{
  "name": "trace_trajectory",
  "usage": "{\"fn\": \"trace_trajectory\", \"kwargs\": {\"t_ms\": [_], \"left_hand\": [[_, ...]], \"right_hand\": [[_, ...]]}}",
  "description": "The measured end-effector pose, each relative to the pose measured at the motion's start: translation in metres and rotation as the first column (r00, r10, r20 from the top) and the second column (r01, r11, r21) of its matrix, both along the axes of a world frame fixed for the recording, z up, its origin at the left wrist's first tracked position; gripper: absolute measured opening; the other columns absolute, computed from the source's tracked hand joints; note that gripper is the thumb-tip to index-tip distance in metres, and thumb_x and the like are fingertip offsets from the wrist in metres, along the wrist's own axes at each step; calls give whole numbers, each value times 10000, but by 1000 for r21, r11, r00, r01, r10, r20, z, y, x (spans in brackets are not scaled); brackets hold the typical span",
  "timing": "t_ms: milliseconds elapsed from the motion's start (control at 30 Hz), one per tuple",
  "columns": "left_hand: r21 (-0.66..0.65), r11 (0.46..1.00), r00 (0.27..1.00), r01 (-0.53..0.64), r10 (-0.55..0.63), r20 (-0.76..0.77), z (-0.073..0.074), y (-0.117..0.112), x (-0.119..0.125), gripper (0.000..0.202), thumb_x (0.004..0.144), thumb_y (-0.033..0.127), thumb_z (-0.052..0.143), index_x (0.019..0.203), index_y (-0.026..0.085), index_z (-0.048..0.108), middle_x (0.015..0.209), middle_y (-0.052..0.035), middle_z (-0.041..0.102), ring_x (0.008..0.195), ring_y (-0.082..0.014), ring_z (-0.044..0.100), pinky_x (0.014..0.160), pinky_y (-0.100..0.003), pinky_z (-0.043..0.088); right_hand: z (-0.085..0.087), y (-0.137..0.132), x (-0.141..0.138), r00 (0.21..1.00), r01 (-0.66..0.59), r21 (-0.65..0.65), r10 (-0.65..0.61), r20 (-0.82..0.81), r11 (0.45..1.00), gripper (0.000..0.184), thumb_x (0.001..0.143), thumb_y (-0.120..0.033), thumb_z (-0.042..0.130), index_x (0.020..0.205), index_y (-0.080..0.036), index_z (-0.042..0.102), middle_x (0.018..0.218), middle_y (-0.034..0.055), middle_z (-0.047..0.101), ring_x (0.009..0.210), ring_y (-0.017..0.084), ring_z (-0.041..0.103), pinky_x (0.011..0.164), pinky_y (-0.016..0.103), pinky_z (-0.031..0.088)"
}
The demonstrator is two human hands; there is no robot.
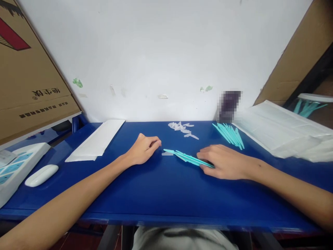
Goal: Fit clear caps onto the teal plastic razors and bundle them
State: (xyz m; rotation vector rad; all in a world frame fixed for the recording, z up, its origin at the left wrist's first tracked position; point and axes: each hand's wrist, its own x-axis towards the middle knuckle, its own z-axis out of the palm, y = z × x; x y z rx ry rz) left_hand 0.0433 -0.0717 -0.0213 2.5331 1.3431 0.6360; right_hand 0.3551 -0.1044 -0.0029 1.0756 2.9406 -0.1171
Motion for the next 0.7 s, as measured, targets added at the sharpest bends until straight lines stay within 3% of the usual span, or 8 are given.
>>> {"fn": "trace_trajectory", "kwargs": {"t_ms": [167,333,433,533,700], "left_hand": [[-25,998,998,-65,66,20,4,-2,-1,364,975,433,437,803,186,643,478,56,447,449,-124,413,587,-284,339],[-10,996,986,90,-90,-141,6,-14,10,410,904,587,563,764,201,552,617,20,537,532,-136,439,548,-280,274],[13,990,964,140,-134,-229,4,-14,12,448,915,615,538,744,205,482,694,-3,574,579,-153,452,564,-290,270],[-22,978,936,207,-205,-286,5,-8,6,448,979,563,456,712,202,466,681,-8,558,595,-161,468,589,-303,296],[-40,929,867,367,-358,-347,11,0,-12,403,1019,408,420,680,197,474,663,-16,552,620,-168,488,665,-319,332]], "right_hand": [[-2,3,4,999,31,75,-30,-16,997,271,949,-422,463,790,-213,529,664,12,605,597,170,464,788,390,316],[-4,8,10,993,109,-11,-109,-49,994,396,930,-600,473,916,-229,611,680,55,620,794,269,568,655,330,316],[-4,10,10,991,83,-86,-91,-98,993,353,935,-551,498,1007,-232,632,687,31,622,690,216,567,590,302,297],[-2,11,9,990,41,-116,-56,-132,992,299,940,-496,509,987,-224,625,735,16,630,592,161,522,558,291,283],[-3,13,10,988,45,-89,-58,-144,995,334,958,-523,472,970,-222,617,757,15,627,599,158,511,559,285,293]]}}
